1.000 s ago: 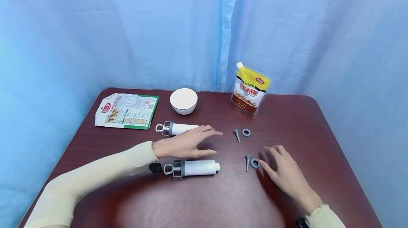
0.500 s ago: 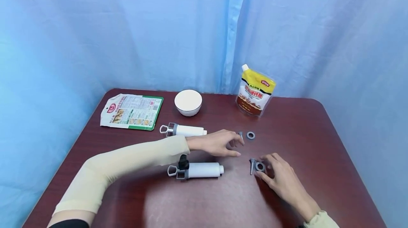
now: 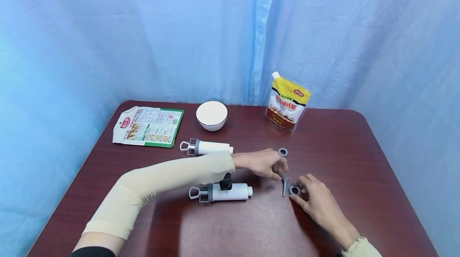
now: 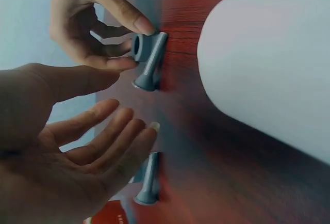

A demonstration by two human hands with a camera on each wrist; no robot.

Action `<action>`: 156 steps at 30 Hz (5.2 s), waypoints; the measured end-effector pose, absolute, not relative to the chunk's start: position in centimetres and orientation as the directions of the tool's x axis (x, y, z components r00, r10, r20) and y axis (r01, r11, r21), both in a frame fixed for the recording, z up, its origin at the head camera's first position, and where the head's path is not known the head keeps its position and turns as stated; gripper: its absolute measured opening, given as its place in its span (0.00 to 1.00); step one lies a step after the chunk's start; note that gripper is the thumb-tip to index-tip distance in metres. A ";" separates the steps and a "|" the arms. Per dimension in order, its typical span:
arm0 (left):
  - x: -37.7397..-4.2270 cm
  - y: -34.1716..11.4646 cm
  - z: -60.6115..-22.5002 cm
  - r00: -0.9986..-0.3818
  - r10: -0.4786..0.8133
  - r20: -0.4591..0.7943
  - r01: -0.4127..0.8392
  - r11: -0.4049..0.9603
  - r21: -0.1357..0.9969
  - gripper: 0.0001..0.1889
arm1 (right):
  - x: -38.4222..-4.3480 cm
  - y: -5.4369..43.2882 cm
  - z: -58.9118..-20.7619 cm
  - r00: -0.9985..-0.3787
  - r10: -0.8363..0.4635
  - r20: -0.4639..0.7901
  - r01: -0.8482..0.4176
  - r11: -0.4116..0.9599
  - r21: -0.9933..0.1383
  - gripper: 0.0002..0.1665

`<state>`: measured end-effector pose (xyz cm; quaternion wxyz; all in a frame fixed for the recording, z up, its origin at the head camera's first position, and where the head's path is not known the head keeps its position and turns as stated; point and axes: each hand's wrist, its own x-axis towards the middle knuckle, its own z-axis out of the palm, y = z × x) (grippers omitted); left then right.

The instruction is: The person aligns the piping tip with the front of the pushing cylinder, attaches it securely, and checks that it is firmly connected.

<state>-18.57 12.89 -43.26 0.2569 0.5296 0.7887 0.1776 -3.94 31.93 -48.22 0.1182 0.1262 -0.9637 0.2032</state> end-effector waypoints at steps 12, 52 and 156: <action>-18.8 15.2 -44.1 -0.262 0.932 -0.251 0.727 0.362 0.583 0.18 | -3.3 32.4 -48.5 -0.938 -0.170 0.302 -0.291 0.862 -0.416 0.20; -19.5 13.6 -43.4 -0.327 0.935 -0.140 0.681 0.336 0.651 0.10 | -2.8 32.2 -46.5 -0.977 -0.037 0.211 -0.161 0.777 -0.609 0.17; -14.5 -3.7 -45.2 -0.564 0.824 -0.053 0.619 0.465 0.634 0.31 | -5.5 28.5 -46.6 -0.999 0.012 0.036 -0.034 0.133 -0.991 0.20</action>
